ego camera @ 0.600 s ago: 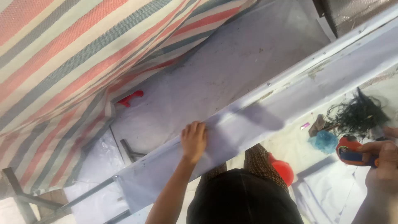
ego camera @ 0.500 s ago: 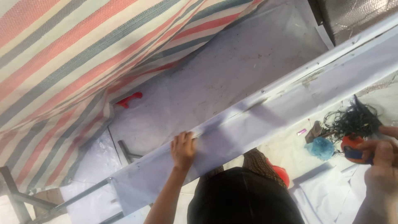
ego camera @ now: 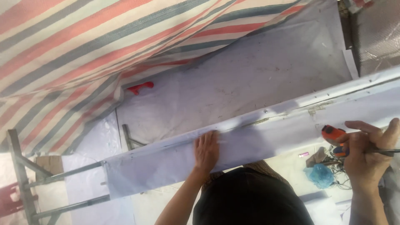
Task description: Measuring and cutting a long white plastic banner on a metal frame using a tape measure and a utility knife
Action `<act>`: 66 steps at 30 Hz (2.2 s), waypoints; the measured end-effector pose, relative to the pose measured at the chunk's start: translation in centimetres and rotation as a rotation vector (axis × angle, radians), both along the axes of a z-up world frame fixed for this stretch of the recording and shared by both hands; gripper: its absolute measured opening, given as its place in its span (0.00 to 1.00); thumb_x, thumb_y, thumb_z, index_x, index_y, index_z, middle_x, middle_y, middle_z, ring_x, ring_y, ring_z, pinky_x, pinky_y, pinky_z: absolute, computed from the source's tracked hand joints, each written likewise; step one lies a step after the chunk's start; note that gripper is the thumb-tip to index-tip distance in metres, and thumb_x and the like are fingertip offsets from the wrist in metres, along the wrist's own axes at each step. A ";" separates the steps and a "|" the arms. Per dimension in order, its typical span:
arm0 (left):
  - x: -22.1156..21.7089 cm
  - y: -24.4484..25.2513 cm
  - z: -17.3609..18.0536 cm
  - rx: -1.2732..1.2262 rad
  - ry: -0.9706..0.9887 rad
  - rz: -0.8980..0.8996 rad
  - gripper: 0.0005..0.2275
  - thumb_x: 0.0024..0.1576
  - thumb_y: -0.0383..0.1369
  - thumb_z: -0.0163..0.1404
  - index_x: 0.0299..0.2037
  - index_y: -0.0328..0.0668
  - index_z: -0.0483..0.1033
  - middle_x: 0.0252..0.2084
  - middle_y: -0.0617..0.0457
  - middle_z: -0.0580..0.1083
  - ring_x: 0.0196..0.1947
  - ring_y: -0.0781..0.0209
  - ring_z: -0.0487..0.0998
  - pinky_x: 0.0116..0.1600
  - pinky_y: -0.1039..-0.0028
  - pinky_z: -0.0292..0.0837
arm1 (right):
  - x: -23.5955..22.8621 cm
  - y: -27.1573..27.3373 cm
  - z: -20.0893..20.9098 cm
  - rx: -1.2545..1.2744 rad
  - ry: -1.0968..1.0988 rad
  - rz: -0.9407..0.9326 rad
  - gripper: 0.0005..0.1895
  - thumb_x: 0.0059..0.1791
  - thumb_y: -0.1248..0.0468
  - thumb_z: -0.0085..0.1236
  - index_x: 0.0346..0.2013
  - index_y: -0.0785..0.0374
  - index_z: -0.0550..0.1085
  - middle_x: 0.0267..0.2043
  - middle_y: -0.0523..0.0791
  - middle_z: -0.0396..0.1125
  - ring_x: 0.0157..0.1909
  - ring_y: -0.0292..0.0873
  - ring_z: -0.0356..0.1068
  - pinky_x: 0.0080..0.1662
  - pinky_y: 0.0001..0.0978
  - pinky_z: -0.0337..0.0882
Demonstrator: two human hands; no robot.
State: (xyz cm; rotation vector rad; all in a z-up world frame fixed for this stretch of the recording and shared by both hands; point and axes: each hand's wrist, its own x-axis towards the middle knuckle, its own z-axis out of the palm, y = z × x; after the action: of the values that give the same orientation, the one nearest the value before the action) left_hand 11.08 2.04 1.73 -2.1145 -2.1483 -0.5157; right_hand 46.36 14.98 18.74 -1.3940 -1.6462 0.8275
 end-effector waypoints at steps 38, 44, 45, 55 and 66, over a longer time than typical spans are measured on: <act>-0.9 3.7 0.8 0.014 -0.382 -0.087 0.08 0.57 0.26 0.52 0.27 0.45 0.68 0.49 0.54 0.81 0.52 0.50 0.81 0.58 0.42 0.68 | -3.1 10.5 -14.9 0.459 -1.213 0.651 0.08 0.51 0.45 0.55 0.39 0.31 0.81 0.56 0.32 0.71 0.44 0.49 0.75 0.28 0.40 0.77; -1.0 3.7 0.6 -0.077 -0.364 -0.030 0.04 0.54 0.29 0.53 0.29 0.47 0.71 0.52 0.55 0.79 0.48 0.54 0.82 0.60 0.38 0.64 | -5.2 14.0 -2.3 -0.510 -0.653 0.381 0.21 0.56 0.66 0.42 0.63 0.50 0.73 0.58 0.42 0.72 0.48 0.44 0.75 0.44 0.37 0.76; -0.9 4.0 0.4 -0.127 -0.360 -0.012 0.03 0.52 0.29 0.55 0.29 0.47 0.74 0.52 0.57 0.79 0.49 0.54 0.82 0.60 0.37 0.63 | -3.2 14.9 -2.9 -0.446 -0.306 0.270 0.22 0.57 0.71 0.43 0.64 0.60 0.74 0.56 0.43 0.72 0.47 0.42 0.72 0.46 0.32 0.67; 3.3 7.7 -1.0 -0.444 -0.303 -0.002 0.10 0.51 0.36 0.57 0.42 0.48 0.82 0.56 0.54 0.73 0.56 0.46 0.73 0.65 0.36 0.59 | -4.7 16.9 -4.0 -0.707 -0.465 0.360 0.17 0.64 0.63 0.36 0.58 0.70 0.71 0.46 0.55 0.78 0.22 0.42 0.69 0.15 0.28 0.64; 4.4 7.5 -4.4 -0.186 -0.359 0.099 0.04 0.53 0.34 0.59 0.34 0.56 0.76 0.46 0.60 0.79 0.48 0.49 0.83 0.66 0.40 0.63 | -6.3 12.6 -9.2 -0.107 -1.211 0.807 0.11 0.50 0.50 0.48 0.37 0.46 0.76 0.38 0.36 0.73 0.50 0.38 0.73 0.46 0.36 0.79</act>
State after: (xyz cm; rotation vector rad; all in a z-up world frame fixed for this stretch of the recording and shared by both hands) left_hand 15.43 9.54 -2.69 -2.1267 -2.5697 -0.7646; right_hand 40.09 27.61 9.52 -1.3537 -3.2631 0.4359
